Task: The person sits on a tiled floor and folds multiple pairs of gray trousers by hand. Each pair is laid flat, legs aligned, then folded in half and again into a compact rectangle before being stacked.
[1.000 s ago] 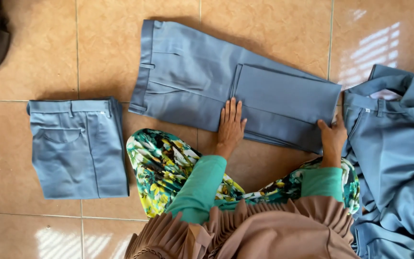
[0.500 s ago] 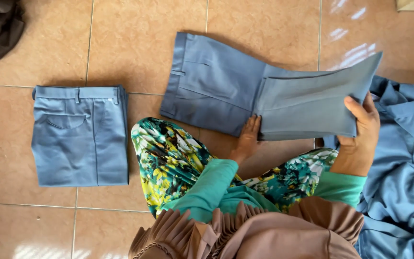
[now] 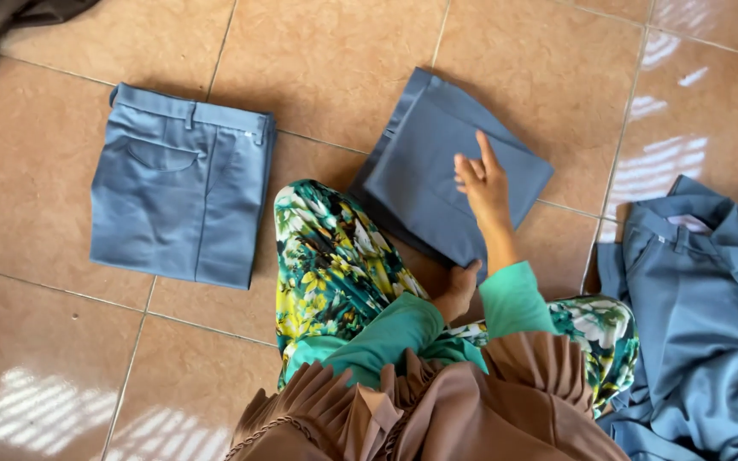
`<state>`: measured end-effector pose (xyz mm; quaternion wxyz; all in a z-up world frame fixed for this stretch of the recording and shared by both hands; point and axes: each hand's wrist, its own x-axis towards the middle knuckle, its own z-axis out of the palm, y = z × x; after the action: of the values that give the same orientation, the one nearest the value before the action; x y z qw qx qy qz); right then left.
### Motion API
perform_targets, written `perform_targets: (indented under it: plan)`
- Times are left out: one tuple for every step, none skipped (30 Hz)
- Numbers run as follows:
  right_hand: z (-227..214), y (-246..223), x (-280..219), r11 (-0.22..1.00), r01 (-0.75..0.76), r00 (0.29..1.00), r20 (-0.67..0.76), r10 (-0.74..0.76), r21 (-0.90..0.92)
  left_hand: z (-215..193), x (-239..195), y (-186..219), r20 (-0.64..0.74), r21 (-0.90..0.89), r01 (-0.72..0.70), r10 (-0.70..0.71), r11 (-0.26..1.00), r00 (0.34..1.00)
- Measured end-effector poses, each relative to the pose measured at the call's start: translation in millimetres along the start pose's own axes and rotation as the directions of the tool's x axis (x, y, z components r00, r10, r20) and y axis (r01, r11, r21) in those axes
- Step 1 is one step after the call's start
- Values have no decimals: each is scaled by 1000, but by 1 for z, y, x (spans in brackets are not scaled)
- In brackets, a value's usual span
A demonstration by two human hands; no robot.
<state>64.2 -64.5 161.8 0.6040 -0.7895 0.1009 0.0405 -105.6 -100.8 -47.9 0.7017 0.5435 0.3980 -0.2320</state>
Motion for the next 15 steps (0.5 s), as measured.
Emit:
perform_targets:
  plan:
    - [-2, 30, -2, 1000, 4, 1000, 7, -4, -4, 0, -1, 6, -2, -9, -1, 1, 1000, 1000]
    - [-4, 60, -3, 922, -46, 999, -15, 44, -384, 1, -2, 13, 15, -38, 64, -63, 997, 998]
    - [-8, 91, -6, 703, -98, 995, -59, 80, -704, 2, -4, 17, 37, -63, 133, -131, 989, 991]
    - [-7, 105, -14, 700, -97, 995, -56, 81, -708, -27, 0, 22, 38, -67, 136, -134, 988, 990]
    - [-6, 120, -22, 642, -101, 989, -6, 149, -760, -23, 1, 35, 103, -16, 117, -115, 993, 988]
    - [-6, 135, -31, 580, -99, 975, 38, 219, -808, 1, -6, 49, 168, 33, 94, -98, 995, 981]
    - [-7, 138, -26, 580, -103, 973, 39, 227, -808, -6, -1, 51, 231, 86, 72, -90, 994, 969]
    - [-9, 143, -21, 576, -109, 972, 33, 231, -810, -4, 5, 55, 294, 136, 46, -85, 990, 952]
    - [-11, 147, -16, 573, -117, 972, 25, 234, -811, 4, 10, 59, 357, 187, 15, -83, 982, 930]
    - [-18, 153, -15, 575, -123, 970, 23, 241, -809, 8, 36, 37, 419, 235, -18, -84, 972, 904]
    - [-24, 158, -10, 593, -84, 975, 58, 215, -801, 13, 63, 23, 480, 279, -60, -85, 959, 873]
    - [-31, 163, -5, 610, -44, 978, 91, 189, -791, 24, 88, 13, 539, 319, -105, -89, 942, 838]
    - [-36, 160, -7, 612, -45, 977, 92, 191, -789, -24, 69, 45, 536, 321, -103, -92, 941, 839]
    - [-42, 157, -9, 636, 3, 982, 123, 144, -771, -54, 40, 78, 434, 581, -325, 54, 746, 899]
    - [-47, 153, -10, 660, 50, 985, 148, 94, -750, -63, 5, 121, 379, 788, -444, 232, 426, 896]
